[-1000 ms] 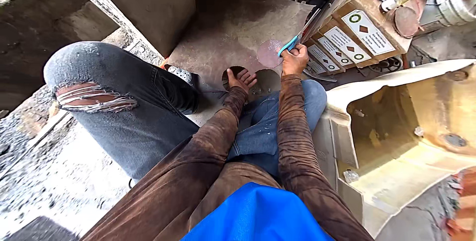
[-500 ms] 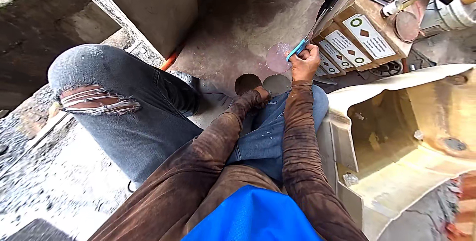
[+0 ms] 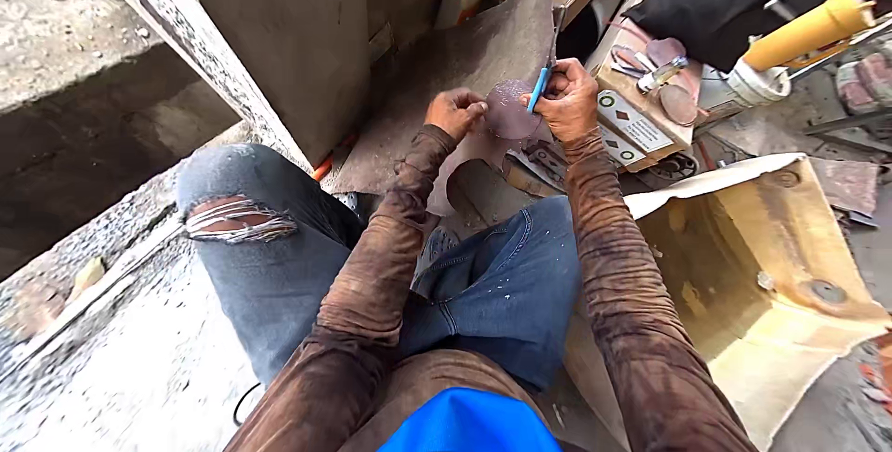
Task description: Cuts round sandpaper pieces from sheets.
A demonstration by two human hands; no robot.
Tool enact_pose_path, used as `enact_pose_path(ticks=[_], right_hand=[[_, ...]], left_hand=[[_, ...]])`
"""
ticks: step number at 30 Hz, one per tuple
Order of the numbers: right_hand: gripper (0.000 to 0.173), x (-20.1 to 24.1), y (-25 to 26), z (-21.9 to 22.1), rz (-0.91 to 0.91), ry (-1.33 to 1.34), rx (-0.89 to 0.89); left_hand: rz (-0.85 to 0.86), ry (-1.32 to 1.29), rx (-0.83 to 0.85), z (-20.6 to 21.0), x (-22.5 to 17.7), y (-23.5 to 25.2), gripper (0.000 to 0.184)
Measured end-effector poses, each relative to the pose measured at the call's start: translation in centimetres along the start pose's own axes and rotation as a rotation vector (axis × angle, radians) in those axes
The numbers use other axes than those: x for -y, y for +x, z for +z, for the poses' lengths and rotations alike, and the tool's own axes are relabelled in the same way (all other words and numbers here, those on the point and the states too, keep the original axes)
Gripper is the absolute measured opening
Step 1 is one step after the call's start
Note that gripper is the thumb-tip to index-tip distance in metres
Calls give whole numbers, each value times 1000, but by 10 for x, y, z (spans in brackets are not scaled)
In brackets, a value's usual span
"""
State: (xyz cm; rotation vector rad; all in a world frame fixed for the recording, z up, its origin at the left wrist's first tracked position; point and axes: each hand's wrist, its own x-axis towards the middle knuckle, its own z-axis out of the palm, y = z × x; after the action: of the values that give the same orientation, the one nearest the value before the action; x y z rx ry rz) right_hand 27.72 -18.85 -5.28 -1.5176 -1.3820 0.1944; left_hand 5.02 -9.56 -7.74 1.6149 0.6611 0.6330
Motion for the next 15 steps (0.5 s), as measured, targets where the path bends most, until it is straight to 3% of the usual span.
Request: enact_pose_path(ticks=[3,6,11,15], right_hand=[[60,40,26,1,-49,-5,44],[60,77,45,5,-104,16,99],[57,124,75,6,-161,32,175],[55,153,95,-17,-226,9,227]], left_hand=[[343,254,-62,-27,-28,48,65],[567,500,-3,-53,-74,68,104],[709,694,120,-86,-137,87,126],[779,836,111,-88,-172,101,136]])
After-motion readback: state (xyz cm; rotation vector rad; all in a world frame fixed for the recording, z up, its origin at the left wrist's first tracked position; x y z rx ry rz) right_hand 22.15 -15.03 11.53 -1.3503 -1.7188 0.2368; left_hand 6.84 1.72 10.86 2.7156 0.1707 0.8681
